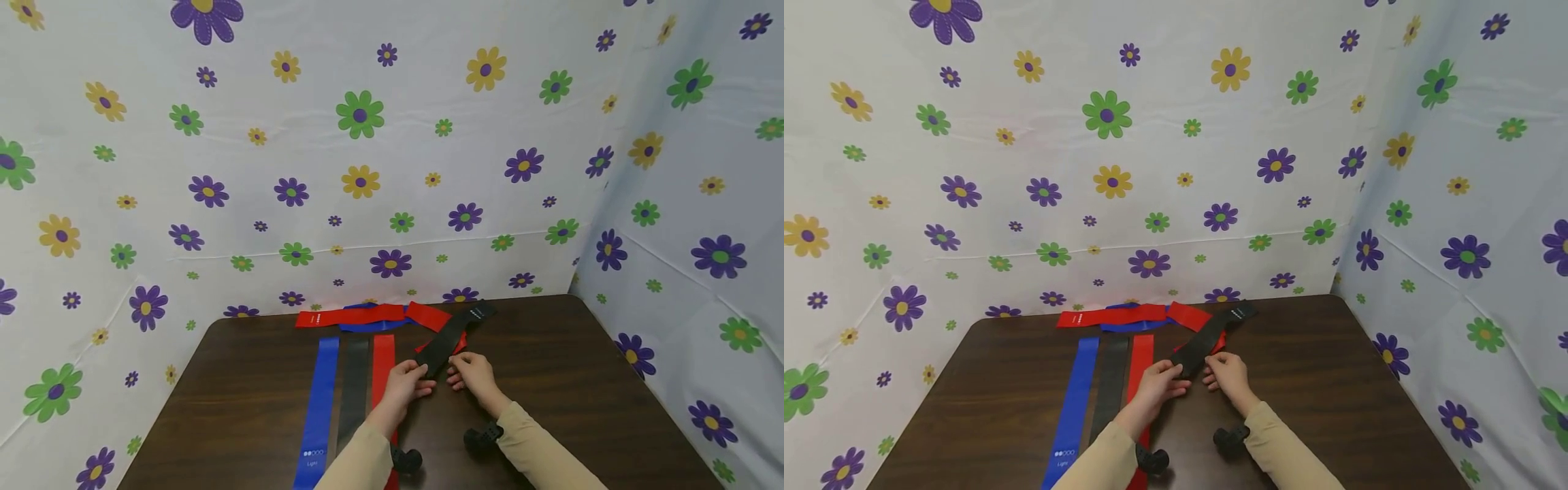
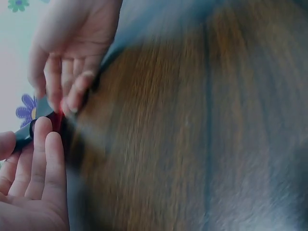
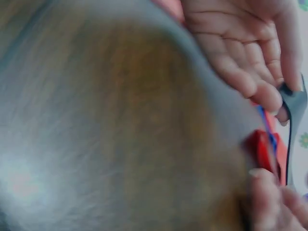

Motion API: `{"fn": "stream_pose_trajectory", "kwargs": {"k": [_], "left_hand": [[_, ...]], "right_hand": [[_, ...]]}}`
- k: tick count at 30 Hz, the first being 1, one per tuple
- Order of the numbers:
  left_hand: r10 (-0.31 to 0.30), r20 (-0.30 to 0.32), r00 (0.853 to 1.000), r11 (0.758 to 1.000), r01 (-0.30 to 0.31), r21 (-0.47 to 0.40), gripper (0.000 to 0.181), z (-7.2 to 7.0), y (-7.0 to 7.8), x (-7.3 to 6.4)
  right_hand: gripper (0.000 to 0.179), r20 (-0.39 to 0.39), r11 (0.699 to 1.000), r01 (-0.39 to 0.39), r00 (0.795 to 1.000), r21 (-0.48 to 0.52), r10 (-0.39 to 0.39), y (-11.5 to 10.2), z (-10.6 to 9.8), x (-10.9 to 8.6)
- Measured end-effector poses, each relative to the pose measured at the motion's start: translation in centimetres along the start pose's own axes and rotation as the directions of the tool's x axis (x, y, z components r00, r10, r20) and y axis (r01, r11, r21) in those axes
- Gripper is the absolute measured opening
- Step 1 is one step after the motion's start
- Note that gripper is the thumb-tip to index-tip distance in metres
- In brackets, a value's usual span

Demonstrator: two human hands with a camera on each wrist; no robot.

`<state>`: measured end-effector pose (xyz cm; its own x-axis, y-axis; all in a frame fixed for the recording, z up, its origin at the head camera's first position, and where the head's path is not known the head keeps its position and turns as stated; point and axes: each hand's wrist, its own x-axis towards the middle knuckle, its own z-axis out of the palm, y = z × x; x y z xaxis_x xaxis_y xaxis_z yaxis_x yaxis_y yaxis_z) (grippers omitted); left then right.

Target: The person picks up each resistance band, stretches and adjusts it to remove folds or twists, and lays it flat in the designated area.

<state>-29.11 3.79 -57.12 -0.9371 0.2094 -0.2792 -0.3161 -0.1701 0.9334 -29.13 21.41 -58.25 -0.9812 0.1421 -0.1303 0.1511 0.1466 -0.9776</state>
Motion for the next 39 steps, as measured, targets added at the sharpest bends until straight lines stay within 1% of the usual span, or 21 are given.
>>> {"fn": "stream_pose_trajectory", "kwargs": {"k": [2,3,5,7,8,10,11,13,14,16,19,21,23,26,27,30,33,34,36,37,39], "left_hand": [[-0.003,0.019,1.0,1.0,0.003,-0.009,0.017,0.3,0.1,-0.4],[-0.002,0.032,0.999,1.0,0.003,-0.013,0.016,0.5,0.1,-0.6],[0.0,0.06,0.998,1.0,0.001,-0.022,0.015,0.9,0.2,-1.0],[0.0,0.08,0.997,1.0,0.002,-0.03,0.012,1.1,0.2,-1.3],[0.002,0.087,0.996,0.999,0.001,-0.032,0.012,1.2,0.2,-1.4],[0.007,0.088,0.996,1.0,-0.005,-0.031,0.012,1.2,0.0,-1.6],[0.009,0.084,0.996,1.0,-0.007,-0.028,0.013,1.1,0.0,-1.7],[0.01,0.069,0.998,1.0,-0.008,-0.027,0.014,0.8,-0.1,-1.7],[0.012,0.06,0.998,1.0,-0.011,-0.026,0.014,0.6,-0.2,-1.8],[0.014,0.043,0.999,1.0,-0.013,-0.021,0.015,0.2,-0.2,-1.8],[0.021,0.022,1.0,1.0,-0.021,-0.018,0.015,-0.3,-0.2,-1.8],[0.025,0.013,1.0,1.0,-0.025,-0.01,0.016,-0.6,-0.2,-1.9],[0.026,0.008,1.0,1.0,-0.026,-0.01,0.017,-0.8,-0.1,-2.0],[0.026,0.004,1.0,1.0,-0.026,-0.005,0.016,-1.1,0.0,-2.1],[0.021,0.001,1.0,1.0,-0.021,-0.008,0.016,-1.2,0.0,-2.1],[0.015,-0.004,1.0,1.0,-0.015,0.004,0.016,-1.6,-0.1,-2.1],[0.002,-0.014,1.0,1.0,-0.002,0.019,0.018,-1.9,-0.1,-2.0],[0.0,-0.016,1.0,1.0,0.001,0.026,0.018,-2.0,-0.1,-2.0],[-0.004,-0.02,1.0,0.999,0.005,0.035,0.019,-2.2,-0.1,-2.0],[-0.006,-0.022,1.0,0.999,0.006,0.036,0.019,-2.3,-0.1,-1.9],[-0.005,-0.021,1.0,0.999,0.006,0.04,0.019,-2.5,-0.1,-1.9]], "right_hand": [[0.036,0.094,0.989,-0.088,0.993,0.122,0.076,-0.1,-0.3,-0.2],[0.041,0.146,0.976,-0.132,0.983,0.174,0.107,-0.2,-0.4,-0.3],[0.052,0.255,0.937,-0.222,0.955,0.268,0.153,-0.3,-0.5,-0.4],[0.06,0.35,0.884,-0.308,0.919,0.352,0.181,-0.5,-0.2,-0.5],[0.063,0.388,0.849,-0.351,0.901,0.394,0.193,-0.6,0.0,-0.5],[0.067,0.457,0.785,-0.414,0.869,0.461,0.19,-0.6,0.7,-0.3],[0.068,0.483,0.755,-0.437,0.857,0.489,0.183,-0.7,1.1,-0.1],[0.07,0.512,0.701,-0.463,0.844,0.543,0.161,-0.8,1.9,0.2],[0.07,0.515,0.676,-0.468,0.844,0.57,0.151,-0.8,2.2,0.5],[0.069,0.498,0.631,-0.466,0.855,0.621,0.141,-0.8,2.9,0.9],[0.068,0.429,0.583,-0.423,0.893,0.693,0.138,-0.9,3.5,1.6],[0.067,0.376,0.554,-0.394,0.914,0.733,0.152,-1.0,3.7,2.0],[0.067,0.331,0.538,-0.366,0.929,0.759,0.165,-1.2,3.8,2.3],[0.068,0.273,0.534,-0.322,0.947,0.782,0.17,-1.4,3.4,2.7],[0.069,0.266,0.526,-0.31,0.951,0.792,0.16,-1.4,3.2,2.8],[0.071,0.228,0.535,-0.278,0.961,0.798,0.159,-1.5,2.6,3.2],[0.067,0.2,0.523,-0.272,0.961,0.808,0.191,-1.6,2.1,4.1],[0.065,0.188,0.526,-0.275,0.959,0.805,0.213,-1.6,2.0,4.4],[0.063,0.187,0.499,-0.281,0.955,0.819,0.231,-1.6,1.7,5.0],[0.062,0.188,0.481,-0.285,0.952,0.829,0.24,-1.6,1.5,5.2],[0.062,0.199,0.465,-0.293,0.95,0.835,0.241,-1.6,1.0,5.5]]}}
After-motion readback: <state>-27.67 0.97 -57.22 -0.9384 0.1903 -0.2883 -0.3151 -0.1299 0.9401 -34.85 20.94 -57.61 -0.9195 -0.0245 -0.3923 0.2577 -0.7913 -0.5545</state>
